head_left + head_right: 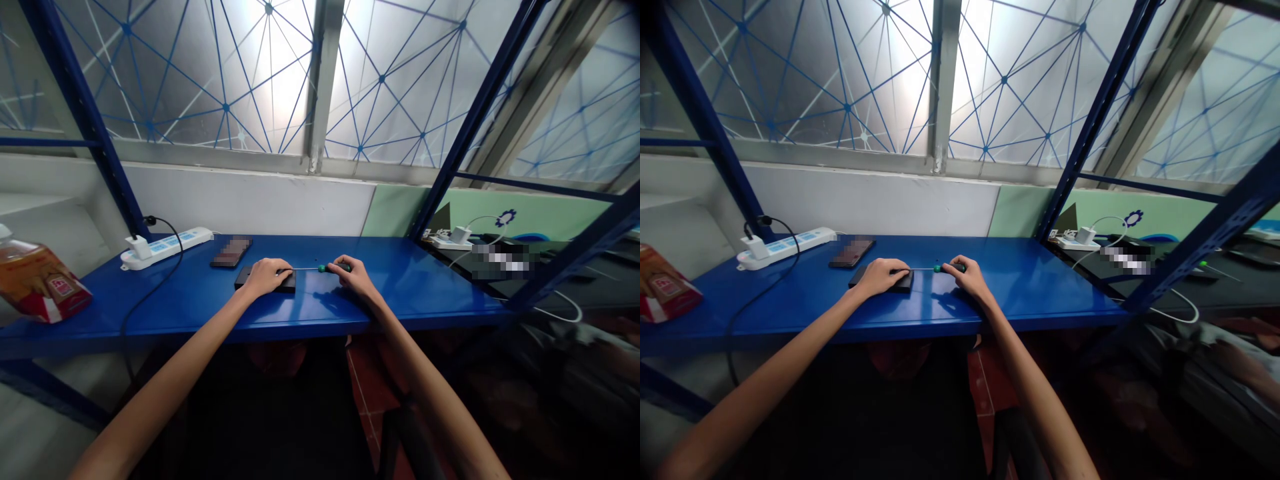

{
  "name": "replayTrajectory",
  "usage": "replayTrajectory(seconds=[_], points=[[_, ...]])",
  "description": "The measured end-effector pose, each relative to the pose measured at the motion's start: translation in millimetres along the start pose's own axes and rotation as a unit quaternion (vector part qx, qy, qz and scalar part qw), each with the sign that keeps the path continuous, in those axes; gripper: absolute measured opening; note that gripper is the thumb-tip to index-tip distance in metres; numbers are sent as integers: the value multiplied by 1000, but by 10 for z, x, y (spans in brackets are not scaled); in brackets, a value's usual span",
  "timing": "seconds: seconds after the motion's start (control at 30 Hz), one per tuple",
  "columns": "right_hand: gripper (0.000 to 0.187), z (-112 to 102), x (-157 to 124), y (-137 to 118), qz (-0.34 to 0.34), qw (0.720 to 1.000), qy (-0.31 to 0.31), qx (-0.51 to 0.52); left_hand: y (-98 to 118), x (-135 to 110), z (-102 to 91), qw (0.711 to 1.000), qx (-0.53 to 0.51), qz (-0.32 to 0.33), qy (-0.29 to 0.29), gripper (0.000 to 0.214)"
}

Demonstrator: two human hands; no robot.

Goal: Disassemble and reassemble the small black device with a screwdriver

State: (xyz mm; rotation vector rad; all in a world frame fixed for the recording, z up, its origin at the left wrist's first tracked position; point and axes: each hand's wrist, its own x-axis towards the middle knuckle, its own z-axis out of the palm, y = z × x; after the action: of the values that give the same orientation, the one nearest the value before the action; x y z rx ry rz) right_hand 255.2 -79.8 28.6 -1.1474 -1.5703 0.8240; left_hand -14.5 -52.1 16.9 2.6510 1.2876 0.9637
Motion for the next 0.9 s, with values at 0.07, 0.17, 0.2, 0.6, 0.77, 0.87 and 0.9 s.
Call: replayTrajectory(seconds=[0.07, 0.17, 0.2, 0.6, 0.77, 0.87, 0.9], points=[[46, -2, 4, 10, 0, 1000, -3, 0, -5, -1, 3, 1000, -1, 1, -1, 27], [46, -3, 9, 27, 0, 1000, -6, 0, -14, 0, 10, 1000, -5, 5, 1, 27], [46, -3, 10, 32, 0, 1000, -6, -1, -16, 1, 12, 1000, -6, 6, 2, 27], [45, 1, -4, 7, -1, 1000, -3, 5, -8, 5, 6, 1000, 0, -7, 2, 27], [42, -32, 13, 9, -9, 999, 22, 26, 1, -6, -11, 1000, 4, -15, -1, 31], [41, -59, -3, 4, -10, 998, 46, 42, -28, -11, 4, 1000, 22, -11, 3, 30], [41, -67, -24, 1, -8, 997, 52, 48, -42, -10, 10, 1000, 30, -8, 5, 30]])
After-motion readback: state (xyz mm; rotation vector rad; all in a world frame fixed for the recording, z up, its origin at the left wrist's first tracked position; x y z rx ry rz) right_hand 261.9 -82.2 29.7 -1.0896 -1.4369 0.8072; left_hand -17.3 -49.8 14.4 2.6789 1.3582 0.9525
